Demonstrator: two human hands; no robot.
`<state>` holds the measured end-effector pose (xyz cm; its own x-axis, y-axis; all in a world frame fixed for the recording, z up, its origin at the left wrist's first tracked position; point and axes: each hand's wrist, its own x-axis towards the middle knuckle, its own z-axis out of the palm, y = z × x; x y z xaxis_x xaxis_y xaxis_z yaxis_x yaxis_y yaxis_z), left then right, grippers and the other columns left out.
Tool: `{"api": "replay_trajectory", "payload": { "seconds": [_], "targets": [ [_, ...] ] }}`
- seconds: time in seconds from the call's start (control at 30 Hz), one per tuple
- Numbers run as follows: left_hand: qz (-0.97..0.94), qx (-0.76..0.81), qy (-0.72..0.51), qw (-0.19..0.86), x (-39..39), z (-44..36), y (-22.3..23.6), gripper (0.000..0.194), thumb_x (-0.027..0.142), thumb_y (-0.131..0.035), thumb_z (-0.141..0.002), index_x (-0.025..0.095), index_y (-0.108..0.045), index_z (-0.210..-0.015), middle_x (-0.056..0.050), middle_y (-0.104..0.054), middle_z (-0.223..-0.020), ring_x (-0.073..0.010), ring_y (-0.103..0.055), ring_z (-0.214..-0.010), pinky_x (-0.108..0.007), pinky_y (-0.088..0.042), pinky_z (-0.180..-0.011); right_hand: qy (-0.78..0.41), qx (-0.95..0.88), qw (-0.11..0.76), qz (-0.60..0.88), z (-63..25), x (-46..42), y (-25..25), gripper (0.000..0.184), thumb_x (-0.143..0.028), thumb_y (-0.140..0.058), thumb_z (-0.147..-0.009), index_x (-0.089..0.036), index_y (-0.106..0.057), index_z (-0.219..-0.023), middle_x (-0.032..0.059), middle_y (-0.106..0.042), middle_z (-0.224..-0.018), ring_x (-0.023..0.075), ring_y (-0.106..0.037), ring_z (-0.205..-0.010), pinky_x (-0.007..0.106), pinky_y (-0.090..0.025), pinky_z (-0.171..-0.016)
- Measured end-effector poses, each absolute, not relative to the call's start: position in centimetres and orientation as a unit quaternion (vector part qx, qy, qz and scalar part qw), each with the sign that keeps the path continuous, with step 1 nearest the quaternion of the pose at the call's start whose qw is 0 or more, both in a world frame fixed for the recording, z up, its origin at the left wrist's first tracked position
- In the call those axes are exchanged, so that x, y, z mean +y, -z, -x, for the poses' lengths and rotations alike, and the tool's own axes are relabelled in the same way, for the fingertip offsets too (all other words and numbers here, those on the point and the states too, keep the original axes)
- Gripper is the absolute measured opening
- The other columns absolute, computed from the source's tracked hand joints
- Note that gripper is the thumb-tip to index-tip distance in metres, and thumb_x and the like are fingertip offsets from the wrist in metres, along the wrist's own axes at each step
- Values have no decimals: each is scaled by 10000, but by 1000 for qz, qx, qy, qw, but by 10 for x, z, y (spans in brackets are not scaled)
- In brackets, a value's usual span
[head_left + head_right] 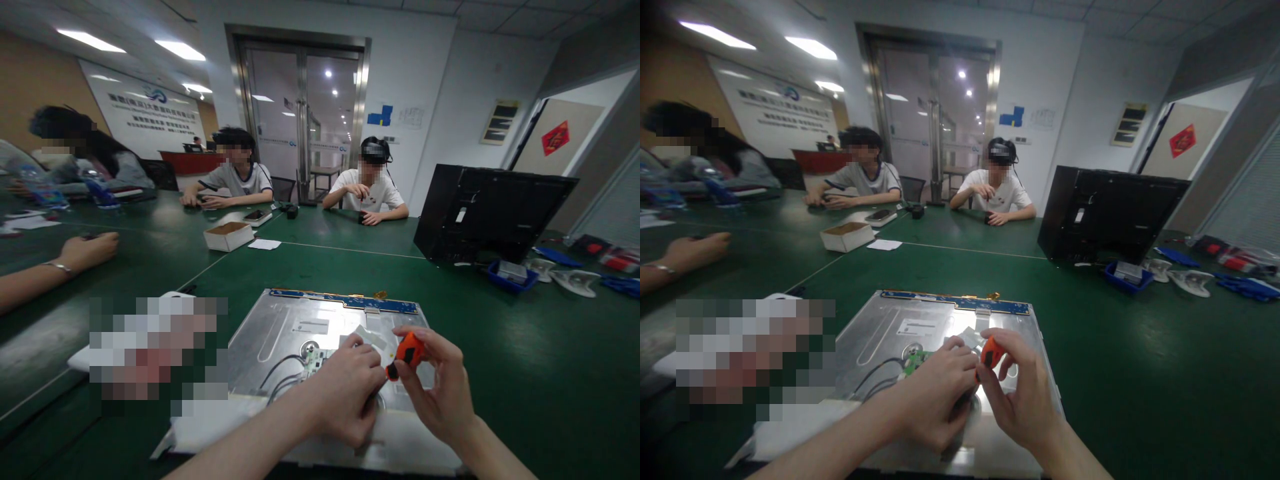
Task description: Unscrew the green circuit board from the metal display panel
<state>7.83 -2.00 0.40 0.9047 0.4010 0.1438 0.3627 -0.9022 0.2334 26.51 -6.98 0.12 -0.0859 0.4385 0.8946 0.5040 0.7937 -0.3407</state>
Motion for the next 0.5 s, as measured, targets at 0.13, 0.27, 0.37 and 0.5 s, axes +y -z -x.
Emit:
{"api": "replay_trajectory", "payload": {
  "seconds": [0.13, 0.27, 0.37, 0.5],
  "targets": [
    [-971, 198, -100, 86, -21, -78, -8, 134, 255, -666, -776, 177, -637, -881, -101, -721, -1015, -286, -660, -973, -467, -444, -989, 49, -752, 575, 319, -265, -70, -9, 381, -178, -517, -1097, -277, -519, -1466, 78, -705, -1105, 147, -716, -733, 233, -607, -531],
    [-973, 192, -96, 83, -21, -78, -11, 108, 261, -668, -779, 186, -606, -824, -97, -718, -987, -278, -659, -947, -458, -452, -983, 49, -754, 566, 330, -264, -71, -10, 379, -172, -473, -1108, -268, -515, -1472, 62, -715, -1043, 154, -728, -747, 228, -611, -538],
    [-972, 192, -100, 88, -21, -78, -10, 129, 250, -667, -776, 174, -649, -878, -97, -722, -992, -277, -663, -946, -463, -450, -996, 45, -742, 578, 337, -265, -70, -5, 402, -219, -565, -1085, -259, -491, -1478, 61, -717, -1039, 153, -710, -687, 239, -610, -516],
    [-973, 190, -97, 92, -20, -76, -8, 142, 247, -674, -775, 166, -679, -891, -95, -727, -970, -277, -667, -930, -475, -448, -1009, 41, -729, 604, 320, -264, -68, 0, 467, -226, -680, -1033, -277, -481, -1453, 69, -703, -1097, 144, -683, -666, 230, -592, -489]
  ]
}}
